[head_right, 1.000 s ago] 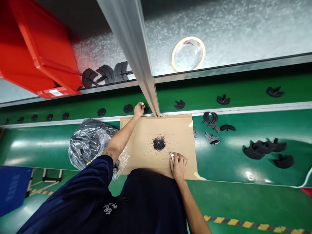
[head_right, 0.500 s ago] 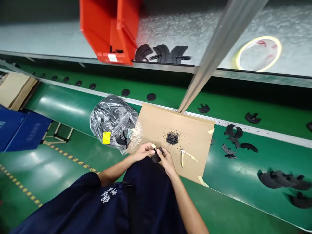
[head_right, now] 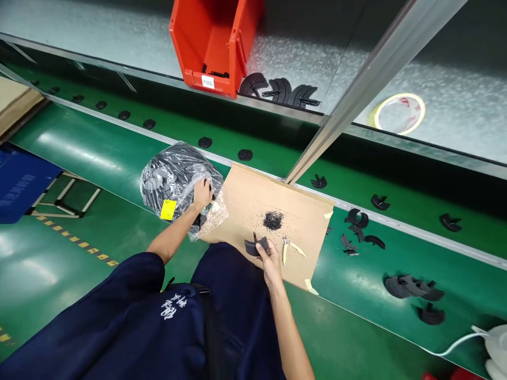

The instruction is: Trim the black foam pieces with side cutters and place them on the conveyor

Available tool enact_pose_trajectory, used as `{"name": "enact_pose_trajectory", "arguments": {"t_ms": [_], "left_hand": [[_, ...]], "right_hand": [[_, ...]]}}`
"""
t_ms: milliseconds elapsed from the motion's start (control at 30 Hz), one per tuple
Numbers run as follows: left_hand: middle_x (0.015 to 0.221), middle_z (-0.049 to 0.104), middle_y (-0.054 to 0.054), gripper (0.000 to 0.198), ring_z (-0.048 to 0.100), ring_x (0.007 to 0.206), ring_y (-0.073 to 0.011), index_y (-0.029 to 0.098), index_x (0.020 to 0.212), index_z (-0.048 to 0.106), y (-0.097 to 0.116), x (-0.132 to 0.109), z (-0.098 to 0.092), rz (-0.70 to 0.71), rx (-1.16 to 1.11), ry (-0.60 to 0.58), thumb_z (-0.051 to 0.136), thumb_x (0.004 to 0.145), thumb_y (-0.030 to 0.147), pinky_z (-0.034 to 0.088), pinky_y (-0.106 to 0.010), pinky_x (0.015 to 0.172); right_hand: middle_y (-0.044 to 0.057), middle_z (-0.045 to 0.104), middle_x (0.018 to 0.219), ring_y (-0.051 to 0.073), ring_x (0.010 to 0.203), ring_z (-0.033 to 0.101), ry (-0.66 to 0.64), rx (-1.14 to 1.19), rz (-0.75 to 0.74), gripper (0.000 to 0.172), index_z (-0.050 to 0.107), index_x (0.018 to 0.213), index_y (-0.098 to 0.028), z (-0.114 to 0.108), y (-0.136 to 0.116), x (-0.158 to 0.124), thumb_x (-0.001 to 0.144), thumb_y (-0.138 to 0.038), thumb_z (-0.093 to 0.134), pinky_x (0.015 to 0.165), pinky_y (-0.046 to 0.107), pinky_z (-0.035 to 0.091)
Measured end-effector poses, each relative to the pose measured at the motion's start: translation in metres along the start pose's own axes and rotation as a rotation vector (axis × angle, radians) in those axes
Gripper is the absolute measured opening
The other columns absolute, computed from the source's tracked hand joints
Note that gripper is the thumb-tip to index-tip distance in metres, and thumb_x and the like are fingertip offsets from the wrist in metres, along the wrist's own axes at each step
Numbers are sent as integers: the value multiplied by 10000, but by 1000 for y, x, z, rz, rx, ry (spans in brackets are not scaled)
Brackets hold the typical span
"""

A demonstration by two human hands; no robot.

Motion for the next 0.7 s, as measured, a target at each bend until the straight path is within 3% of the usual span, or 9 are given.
{"name": "enact_pose_trajectory", "arguments": {"t_ms": [133,267,400,500,700], "left_hand": [[1686,217,-290,656,198,1589,-423,11,1557,355,3,40,-6,-111,88,63,477,977,292,183,-596,1285],[1631,321,-327,676,279,1553,-454,-37,1536,379,1,56,1,-155,127,64,471,969,318,184,-636,1270],[1601,398,-301,647,273,1570,-398,-46,1498,442,1,30,25,-59,120,29,478,955,305,176,-568,1300],[1623,391,-257,574,288,1569,-372,19,1478,488,-7,0,37,10,91,29,460,963,269,199,-574,1293],[1543,492,-224,353,368,1518,-362,106,1242,629,-27,-45,36,75,7,67,549,910,196,271,-600,1261]], "right_hand": [[37,740,844,199,736,681,22,18,39,508,746,886,-214,-5,4,-4,541,-533,939,545,266,511],[40,758,852,197,747,697,41,20,50,536,766,902,-200,-10,6,-6,522,-530,949,548,249,505],[55,773,883,210,758,709,58,23,45,514,780,895,-201,-10,7,-6,532,-526,943,542,258,506],[52,778,907,208,764,710,64,42,57,480,784,882,-209,-9,8,-4,540,-507,942,548,256,507],[36,775,850,189,746,700,18,51,85,454,776,882,-209,-3,7,-2,575,-502,935,564,248,500]]}}
Point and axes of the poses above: each hand's wrist, its own x-axis towards the middle knuckle, its own z-axis out of the palm, y = z × x, the point moved 4 cm from there along x, towards the middle knuckle
